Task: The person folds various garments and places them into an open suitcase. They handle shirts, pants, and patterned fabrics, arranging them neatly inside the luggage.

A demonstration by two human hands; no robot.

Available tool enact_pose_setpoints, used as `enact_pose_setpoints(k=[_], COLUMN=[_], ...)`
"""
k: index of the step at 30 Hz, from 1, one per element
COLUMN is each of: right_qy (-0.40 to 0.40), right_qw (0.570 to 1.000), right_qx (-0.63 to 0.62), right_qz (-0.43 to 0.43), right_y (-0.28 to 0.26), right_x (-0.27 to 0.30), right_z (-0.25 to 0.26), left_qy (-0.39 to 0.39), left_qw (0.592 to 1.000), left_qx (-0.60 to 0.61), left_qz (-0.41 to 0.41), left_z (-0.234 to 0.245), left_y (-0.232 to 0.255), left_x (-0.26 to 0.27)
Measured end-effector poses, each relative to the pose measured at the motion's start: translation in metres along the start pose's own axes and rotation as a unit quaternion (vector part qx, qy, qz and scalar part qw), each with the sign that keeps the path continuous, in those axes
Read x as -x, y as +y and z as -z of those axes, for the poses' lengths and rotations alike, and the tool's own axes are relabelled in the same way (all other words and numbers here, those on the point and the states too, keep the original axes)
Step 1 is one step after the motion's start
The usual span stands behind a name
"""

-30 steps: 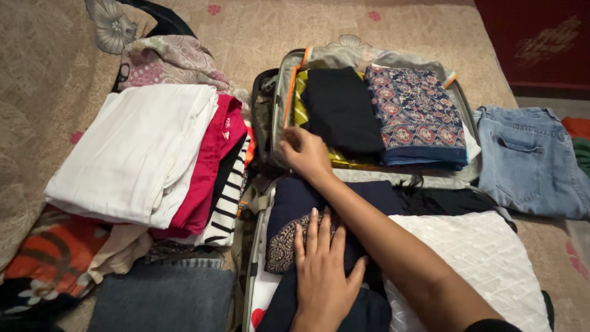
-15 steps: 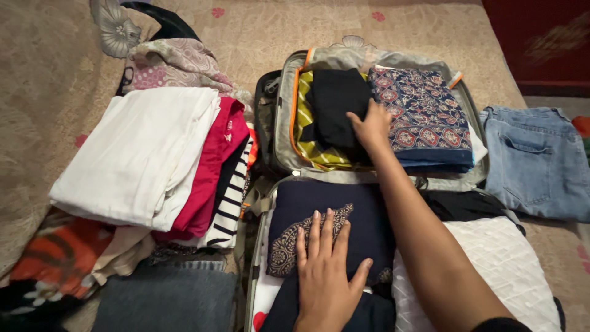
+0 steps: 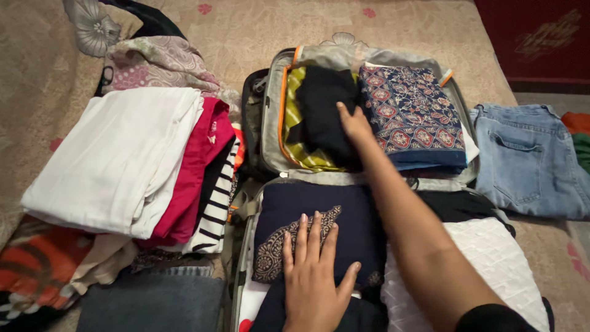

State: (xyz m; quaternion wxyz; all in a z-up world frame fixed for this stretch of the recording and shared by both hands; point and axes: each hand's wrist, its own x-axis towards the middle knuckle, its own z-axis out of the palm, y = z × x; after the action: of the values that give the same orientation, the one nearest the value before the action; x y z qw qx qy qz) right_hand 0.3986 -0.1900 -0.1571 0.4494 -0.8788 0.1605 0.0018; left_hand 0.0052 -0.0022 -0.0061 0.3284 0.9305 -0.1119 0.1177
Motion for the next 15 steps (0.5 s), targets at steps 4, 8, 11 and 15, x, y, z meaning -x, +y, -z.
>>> enact_pose_setpoints(k=[4,8,11,15], right_qy=[0.005,-0.112,-0.149,-0.115], right_qw=[0.996,0.992,0.982,0.980], right_qx=[0.064,-0.017,-0.076,-0.158], right_qz=[-0.067,-0.062,-0.085,-0.031], right_y=[-0.025,-0.036,-0.037,-0.031], right_x=[0.036,0.061,0.069,0.074], right_z=[0.015,0.049,0.049,0.041], left_qy=[0.006,-0.030,-0.034,-0.039], left_qw=[0.999,0.999,0.999,0.999], left_qx=[-0.029,-0.014,-0.015,-0.012], left_qz=[-0.031,-0.033,-0.028,-0.021], left_z=[0.000,0.001,0.003,0.002], left_y=[0.000,0.003,0.004,0.004], left_x=[0.000,-0.002,-0.003,-0.003])
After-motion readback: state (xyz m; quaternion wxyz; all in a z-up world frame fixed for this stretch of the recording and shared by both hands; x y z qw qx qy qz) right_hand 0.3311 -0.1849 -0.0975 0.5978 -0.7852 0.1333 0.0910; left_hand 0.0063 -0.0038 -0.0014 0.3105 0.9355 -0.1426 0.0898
